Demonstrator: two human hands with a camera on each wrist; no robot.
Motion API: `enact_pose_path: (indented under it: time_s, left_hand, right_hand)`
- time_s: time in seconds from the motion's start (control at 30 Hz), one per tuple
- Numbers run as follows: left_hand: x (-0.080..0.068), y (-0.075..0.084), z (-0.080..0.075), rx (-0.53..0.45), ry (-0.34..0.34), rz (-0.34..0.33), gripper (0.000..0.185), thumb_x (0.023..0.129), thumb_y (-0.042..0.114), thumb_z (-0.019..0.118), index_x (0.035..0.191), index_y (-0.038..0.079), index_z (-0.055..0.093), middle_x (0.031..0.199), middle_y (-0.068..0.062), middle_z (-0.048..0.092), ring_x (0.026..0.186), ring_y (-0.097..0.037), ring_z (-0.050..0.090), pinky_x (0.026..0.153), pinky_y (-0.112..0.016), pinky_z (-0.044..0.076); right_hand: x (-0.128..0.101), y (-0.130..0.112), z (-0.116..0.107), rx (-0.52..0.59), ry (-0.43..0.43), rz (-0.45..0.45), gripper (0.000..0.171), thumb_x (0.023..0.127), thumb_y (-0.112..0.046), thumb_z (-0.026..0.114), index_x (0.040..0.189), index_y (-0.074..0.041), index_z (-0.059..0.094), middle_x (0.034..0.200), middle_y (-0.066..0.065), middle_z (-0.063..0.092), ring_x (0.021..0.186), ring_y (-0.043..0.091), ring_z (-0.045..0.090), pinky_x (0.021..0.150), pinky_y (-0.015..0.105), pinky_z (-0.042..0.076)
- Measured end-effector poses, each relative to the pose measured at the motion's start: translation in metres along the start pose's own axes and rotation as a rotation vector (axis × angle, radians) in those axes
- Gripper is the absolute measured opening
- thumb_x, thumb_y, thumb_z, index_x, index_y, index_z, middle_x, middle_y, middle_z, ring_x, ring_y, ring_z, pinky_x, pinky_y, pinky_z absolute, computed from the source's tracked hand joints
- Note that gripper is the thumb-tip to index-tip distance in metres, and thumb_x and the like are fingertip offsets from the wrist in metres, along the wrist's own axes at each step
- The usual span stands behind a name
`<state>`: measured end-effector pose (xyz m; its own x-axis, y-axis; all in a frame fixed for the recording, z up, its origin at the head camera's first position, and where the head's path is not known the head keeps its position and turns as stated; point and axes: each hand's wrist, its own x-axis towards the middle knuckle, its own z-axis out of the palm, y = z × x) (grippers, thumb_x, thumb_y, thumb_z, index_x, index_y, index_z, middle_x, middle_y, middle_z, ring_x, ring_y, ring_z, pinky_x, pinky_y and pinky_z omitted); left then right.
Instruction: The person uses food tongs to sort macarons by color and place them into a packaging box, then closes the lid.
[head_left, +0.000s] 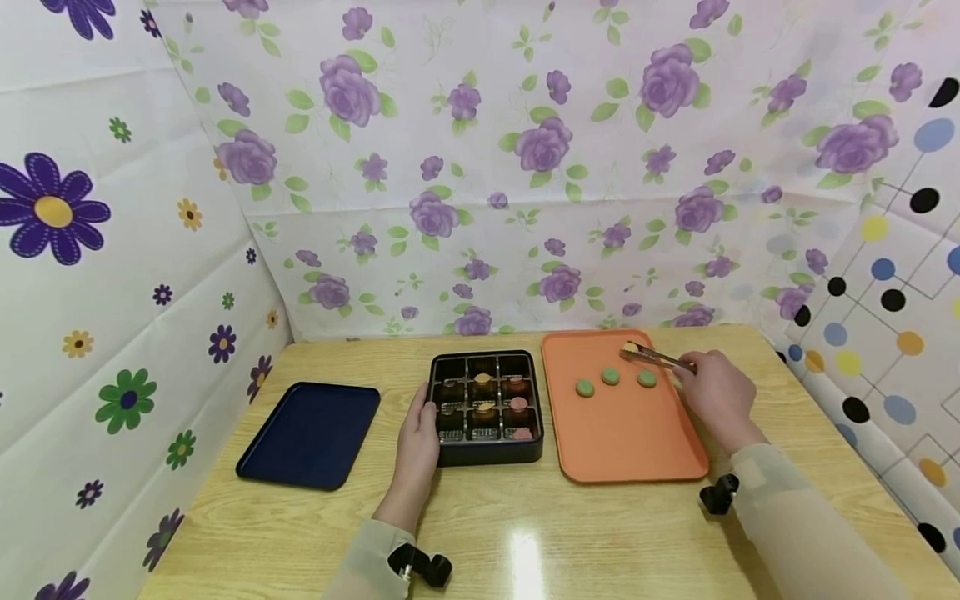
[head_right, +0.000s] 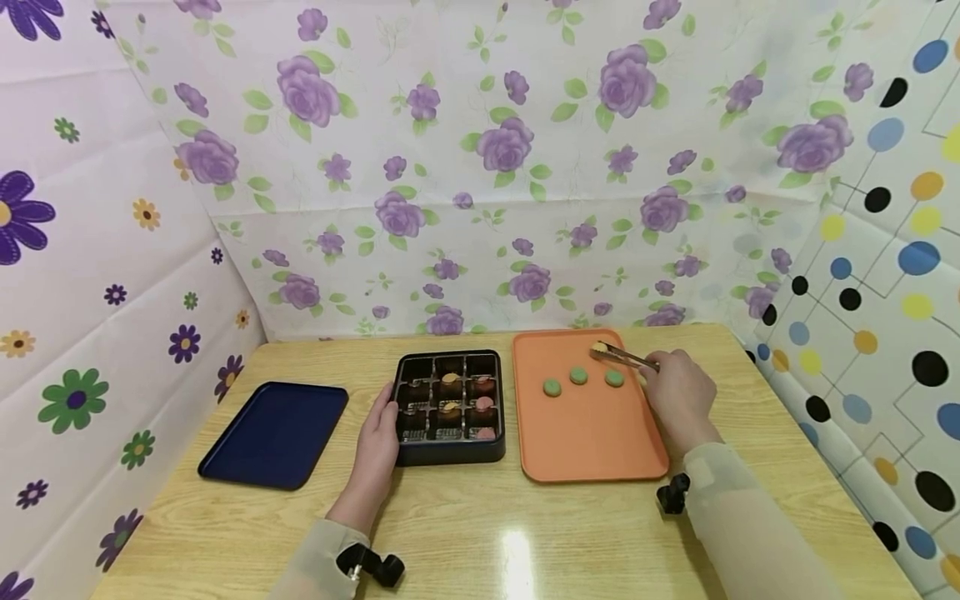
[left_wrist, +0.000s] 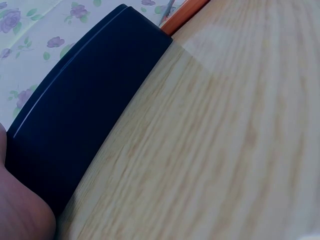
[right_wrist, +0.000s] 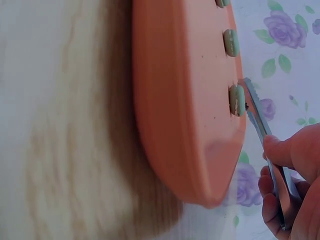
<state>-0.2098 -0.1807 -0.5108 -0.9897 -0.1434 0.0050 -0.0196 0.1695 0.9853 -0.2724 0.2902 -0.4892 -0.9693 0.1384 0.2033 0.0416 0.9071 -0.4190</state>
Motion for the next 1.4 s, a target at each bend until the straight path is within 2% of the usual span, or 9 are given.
enact_pose_path:
  time_s: [0.37, 0.6, 0.87, 1.1, 1.4]
  left_hand:
    - [-0.001, -0.002, -0.002, 0.007, 0.007, -0.004, 0.061, 0.123, 0.040, 0.033, 0.179, 0.019, 0.022, 0.183, -0.005, 0.020, 0.168, -0.033, 0.017, 0.134, -0.059, 0.020]
    - [0.000, -0.002, -0.002, 0.000, -0.004, 0.003, 0.061, 0.123, 0.041, 0.033, 0.179, 0.021, 0.021, 0.183, -0.003, 0.019, 0.168, -0.032, 0.016, 0.134, -0.060, 0.020]
    - [0.002, -0.001, -0.001, 0.002, 0.000, 0.008, 0.060, 0.123, 0.041, 0.033, 0.179, 0.020, 0.022, 0.183, -0.003, 0.020, 0.168, -0.031, 0.016, 0.134, -0.059, 0.020]
    - [0.002, 0.001, 0.002, -0.004, 0.000, 0.006, 0.060, 0.123, 0.040, 0.033, 0.178, 0.019, 0.024, 0.182, -0.003, 0.023, 0.168, -0.031, 0.019, 0.133, -0.059, 0.021]
    - [-0.001, 0.001, 0.001, -0.006, 0.004, 0.001, 0.059, 0.123, 0.038, 0.033, 0.179, 0.020, 0.023, 0.182, -0.003, 0.022, 0.168, -0.030, 0.017, 0.134, -0.058, 0.020]
  right_hand:
    - [-0.005, -0.007, -0.003, 0.036, 0.032, -0.018, 0.033, 0.112, -0.029, 0.068, 0.131, -0.003, 0.078, 0.110, 0.022, 0.067, 0.081, 0.033, 0.065, 0.058, 0.044, 0.047]
    - [-0.015, -0.018, -0.010, 0.067, 0.057, -0.016, 0.032, 0.112, -0.031, 0.069, 0.132, -0.006, 0.078, 0.111, 0.021, 0.067, 0.074, 0.030, 0.062, 0.055, 0.042, 0.045]
    - [-0.027, -0.036, -0.017, 0.081, 0.098, -0.078, 0.030, 0.109, -0.028, 0.075, 0.129, -0.006, 0.080, 0.109, 0.020, 0.069, 0.077, 0.032, 0.066, 0.055, 0.042, 0.047]
    - [-0.036, -0.047, -0.014, 0.102, 0.086, -0.104, 0.034, 0.108, -0.029, 0.077, 0.133, -0.006, 0.079, 0.111, 0.020, 0.070, 0.076, 0.030, 0.066, 0.054, 0.040, 0.045]
    - [-0.045, -0.065, -0.009, 0.130, 0.106, -0.192, 0.029, 0.106, -0.029, 0.080, 0.126, -0.008, 0.082, 0.107, 0.017, 0.071, 0.077, 0.029, 0.067, 0.057, 0.043, 0.048]
